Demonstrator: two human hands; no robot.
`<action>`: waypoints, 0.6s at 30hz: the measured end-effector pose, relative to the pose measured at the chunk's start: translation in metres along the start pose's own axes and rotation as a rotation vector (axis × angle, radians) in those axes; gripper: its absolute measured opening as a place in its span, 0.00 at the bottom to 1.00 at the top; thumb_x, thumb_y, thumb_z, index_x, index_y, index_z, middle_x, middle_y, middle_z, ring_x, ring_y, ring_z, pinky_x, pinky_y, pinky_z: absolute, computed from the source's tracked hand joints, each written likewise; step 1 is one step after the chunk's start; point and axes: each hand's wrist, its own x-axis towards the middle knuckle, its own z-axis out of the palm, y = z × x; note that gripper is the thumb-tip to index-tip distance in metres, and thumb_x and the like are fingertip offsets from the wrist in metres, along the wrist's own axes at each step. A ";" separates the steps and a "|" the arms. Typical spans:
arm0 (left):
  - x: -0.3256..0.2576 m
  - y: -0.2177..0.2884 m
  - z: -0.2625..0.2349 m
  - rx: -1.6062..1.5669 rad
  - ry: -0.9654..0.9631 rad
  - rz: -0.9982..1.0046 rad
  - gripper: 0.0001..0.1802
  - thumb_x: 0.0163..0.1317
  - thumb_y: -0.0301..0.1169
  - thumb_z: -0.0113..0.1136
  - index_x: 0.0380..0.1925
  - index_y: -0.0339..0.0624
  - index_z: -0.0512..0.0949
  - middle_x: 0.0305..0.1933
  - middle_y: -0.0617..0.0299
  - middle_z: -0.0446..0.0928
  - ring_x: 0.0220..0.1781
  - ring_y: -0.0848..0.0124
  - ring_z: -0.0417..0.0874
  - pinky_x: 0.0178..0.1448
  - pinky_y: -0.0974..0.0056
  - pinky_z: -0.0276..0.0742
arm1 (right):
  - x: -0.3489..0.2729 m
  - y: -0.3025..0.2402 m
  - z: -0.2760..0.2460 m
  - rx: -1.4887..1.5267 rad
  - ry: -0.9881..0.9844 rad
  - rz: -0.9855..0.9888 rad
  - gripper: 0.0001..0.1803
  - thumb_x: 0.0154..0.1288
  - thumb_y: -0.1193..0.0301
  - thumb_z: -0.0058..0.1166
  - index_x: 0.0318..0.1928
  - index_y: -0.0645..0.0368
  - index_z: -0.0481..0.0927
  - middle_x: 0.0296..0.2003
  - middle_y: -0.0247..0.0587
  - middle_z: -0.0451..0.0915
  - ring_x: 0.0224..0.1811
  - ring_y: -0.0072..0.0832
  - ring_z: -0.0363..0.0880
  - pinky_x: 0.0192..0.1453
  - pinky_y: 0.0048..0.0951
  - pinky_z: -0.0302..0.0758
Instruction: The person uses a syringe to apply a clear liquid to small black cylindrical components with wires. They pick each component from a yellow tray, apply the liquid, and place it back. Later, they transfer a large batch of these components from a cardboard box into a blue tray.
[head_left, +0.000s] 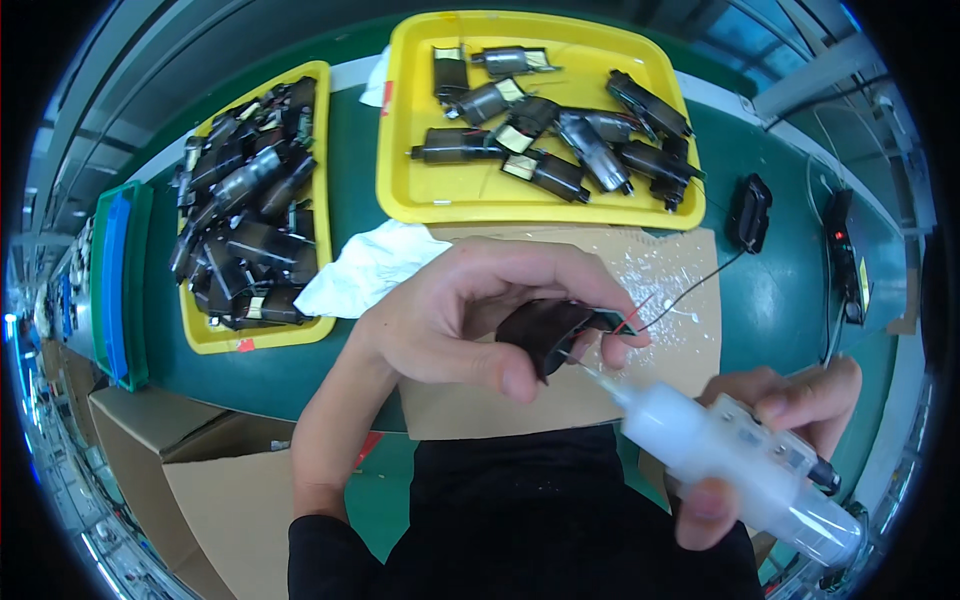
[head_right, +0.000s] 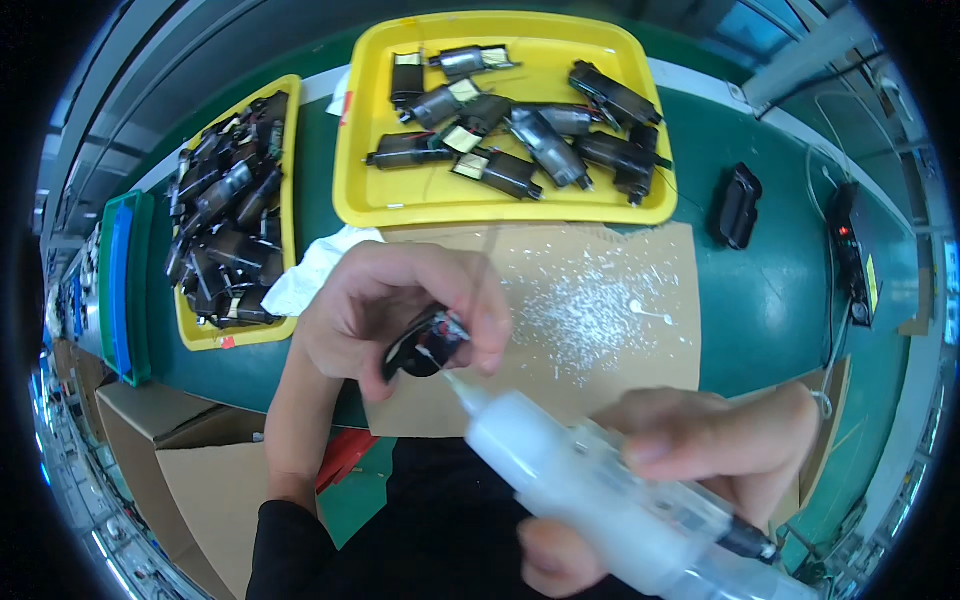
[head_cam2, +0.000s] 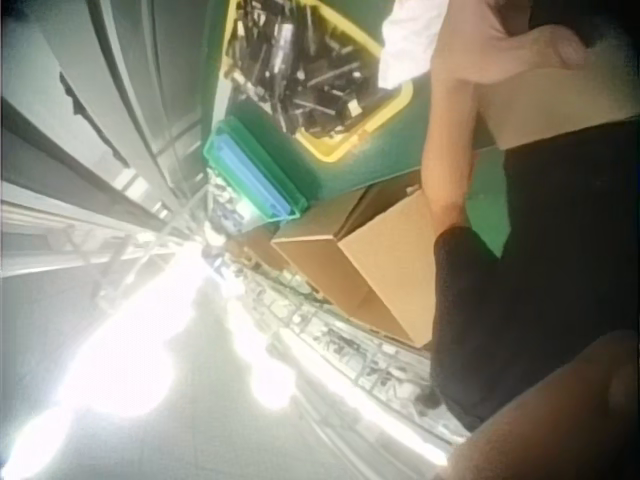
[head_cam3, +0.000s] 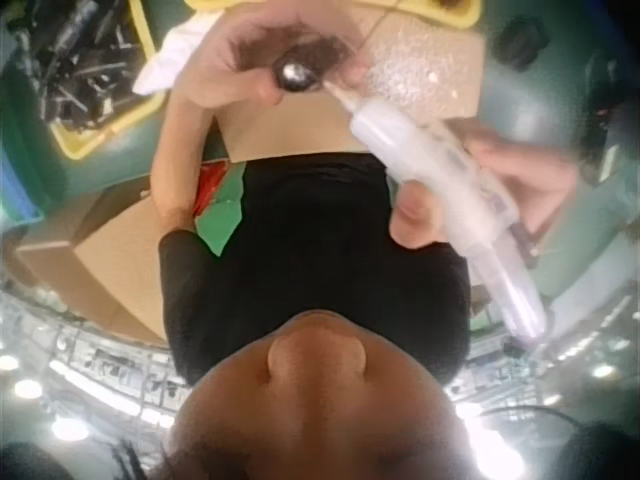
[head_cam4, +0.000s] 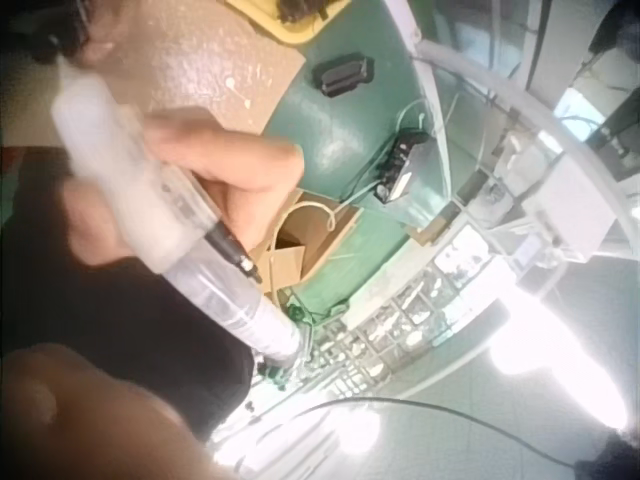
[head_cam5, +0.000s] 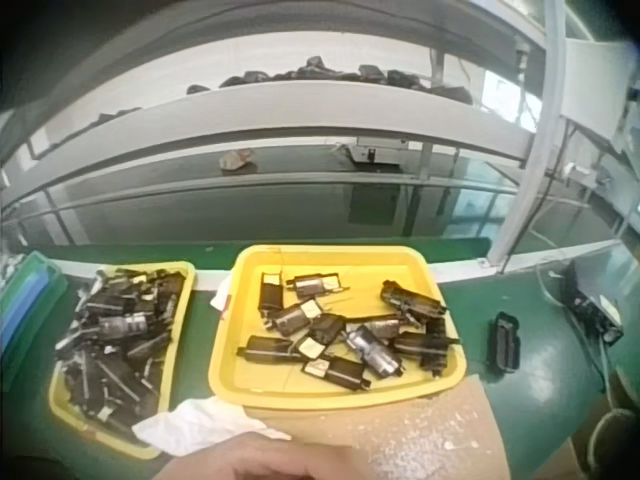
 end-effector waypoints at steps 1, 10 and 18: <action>0.002 0.003 0.001 0.024 -0.003 -0.005 0.34 0.48 0.43 0.74 0.49 0.31 0.73 0.45 0.43 0.76 0.44 0.58 0.78 0.45 0.58 0.75 | -0.005 0.014 0.007 0.057 0.162 -0.107 0.37 0.44 0.58 0.72 0.38 0.59 0.55 0.20 0.34 0.68 0.18 0.15 0.65 0.26 0.13 0.62; -0.024 0.086 -0.008 1.414 0.353 -0.013 0.27 0.48 0.24 0.65 0.53 0.40 0.77 0.45 0.56 0.75 0.46 0.64 0.75 0.51 0.65 0.71 | 0.006 0.067 0.018 -0.193 0.092 0.138 0.17 0.51 0.70 0.65 0.34 0.62 0.68 0.23 0.34 0.74 0.23 0.17 0.70 0.29 0.19 0.66; -0.090 0.145 -0.038 1.987 0.799 -0.142 0.20 0.54 0.26 0.62 0.49 0.39 0.77 0.49 0.53 0.75 0.51 0.57 0.76 0.57 0.61 0.69 | -0.002 0.101 0.006 -0.281 0.053 0.177 0.18 0.48 0.72 0.67 0.34 0.60 0.70 0.20 0.34 0.75 0.21 0.15 0.71 0.27 0.19 0.66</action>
